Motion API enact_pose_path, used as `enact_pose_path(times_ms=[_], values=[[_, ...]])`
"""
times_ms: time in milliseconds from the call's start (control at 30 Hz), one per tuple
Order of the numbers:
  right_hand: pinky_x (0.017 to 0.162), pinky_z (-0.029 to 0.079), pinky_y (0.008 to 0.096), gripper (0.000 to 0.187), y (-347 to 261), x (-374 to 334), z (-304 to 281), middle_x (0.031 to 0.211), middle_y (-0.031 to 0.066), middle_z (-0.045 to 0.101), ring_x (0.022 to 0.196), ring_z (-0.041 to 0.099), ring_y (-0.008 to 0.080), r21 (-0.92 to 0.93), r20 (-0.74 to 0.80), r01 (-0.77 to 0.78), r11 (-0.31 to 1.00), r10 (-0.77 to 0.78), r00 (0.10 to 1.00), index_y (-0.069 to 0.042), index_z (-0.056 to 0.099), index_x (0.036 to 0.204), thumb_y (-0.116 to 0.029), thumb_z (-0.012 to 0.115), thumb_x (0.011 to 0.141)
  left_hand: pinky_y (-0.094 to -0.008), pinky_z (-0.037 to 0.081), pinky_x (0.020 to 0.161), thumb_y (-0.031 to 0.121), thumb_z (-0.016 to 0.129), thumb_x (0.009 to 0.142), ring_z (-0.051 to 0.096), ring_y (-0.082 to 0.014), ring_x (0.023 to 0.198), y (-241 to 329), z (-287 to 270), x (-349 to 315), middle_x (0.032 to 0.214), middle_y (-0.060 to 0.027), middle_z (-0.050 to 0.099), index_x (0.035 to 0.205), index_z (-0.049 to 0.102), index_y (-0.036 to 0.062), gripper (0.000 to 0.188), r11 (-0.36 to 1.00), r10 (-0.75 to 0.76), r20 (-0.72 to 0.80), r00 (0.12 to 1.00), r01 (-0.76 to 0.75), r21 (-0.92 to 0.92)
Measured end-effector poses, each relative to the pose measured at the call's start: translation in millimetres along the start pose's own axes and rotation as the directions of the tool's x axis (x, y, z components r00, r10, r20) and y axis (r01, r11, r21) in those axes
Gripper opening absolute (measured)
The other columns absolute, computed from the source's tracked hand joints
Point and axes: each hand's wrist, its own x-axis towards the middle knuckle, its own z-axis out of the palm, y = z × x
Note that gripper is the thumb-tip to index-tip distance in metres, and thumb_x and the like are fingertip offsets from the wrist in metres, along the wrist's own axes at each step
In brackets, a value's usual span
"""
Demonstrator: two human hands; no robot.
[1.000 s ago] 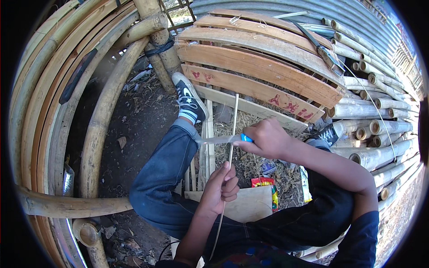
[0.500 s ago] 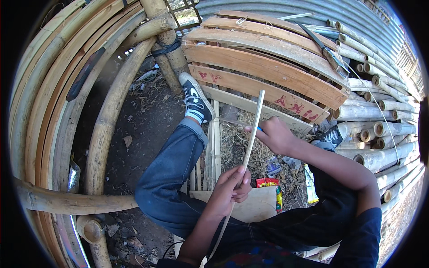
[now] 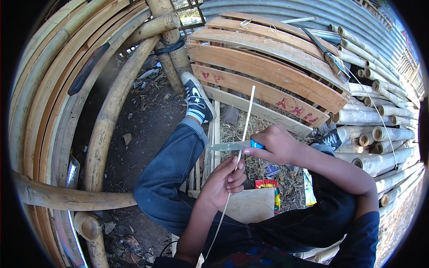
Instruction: Carving and thinning a strip of bamboo using a utility knife.
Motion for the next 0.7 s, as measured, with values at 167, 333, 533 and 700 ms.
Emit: enact_pose_path(times_ms=[167,333,533,700], values=[[0.052,0.044,0.0449,0.055,25.4,8.4,-15.7,0.051,0.0168,0.051,0.051,0.055,0.0371,0.008,-0.126,-0.151,0.988,0.151,0.980,-0.001,0.057,0.064,-0.048,0.047,0.091,-0.0191,0.019,0.040,0.030,0.041,0.099,0.021,-0.0030,0.044,-6.1,4.9,-11.1,0.058,0.0062,0.024,0.087,0.045,0.0092,0.024,0.997,0.059,-0.042,0.997,-0.057,0.055],[0.050,0.045,0.0453,0.056,7.9,-1.2,-2.1,0.052,0.0164,0.053,0.052,0.056,0.0364,-0.058,0.046,0.017,0.998,-0.014,0.999,-0.003,0.059,0.064,-0.051,0.047,0.090,-0.0190,0.018,0.039,0.029,0.041,0.099,0.021,-0.0026,0.044,-14.8,4.5,-8.5,0.058,0.0062,0.024,0.087,0.045,0.0096,0.023,0.993,0.081,-0.065,0.995,-0.075,0.090],[0.051,0.046,0.0444,0.055,11.2,5.4,5.6,0.054,0.0154,0.055,0.053,0.058,0.0354,-0.109,0.027,-0.017,0.994,0.020,0.999,-0.006,0.060,0.064,-0.053,0.046,0.089,-0.0182,0.017,0.039,0.027,0.043,0.099,0.020,-0.0010,0.043,-10.5,8.6,-4.1,0.059,0.0074,0.026,0.086,0.045,0.0101,0.021,0.945,0.287,-0.182,0.940,-0.247,0.213],[0.052,0.044,0.0452,0.053,25.0,10.3,11.7,0.053,0.0156,0.053,0.052,0.056,0.0362,-0.278,-0.068,-0.041,0.960,0.023,0.997,-0.004,0.058,0.066,-0.051,0.048,0.089,-0.0180,0.017,0.039,0.027,0.043,0.099,0.020,-0.0009,0.043,-8.8,6.3,3.1,0.059,0.0075,0.026,0.086,0.045,0.0105,0.021,0.935,0.307,-0.203,0.930,-0.255,0.248]])
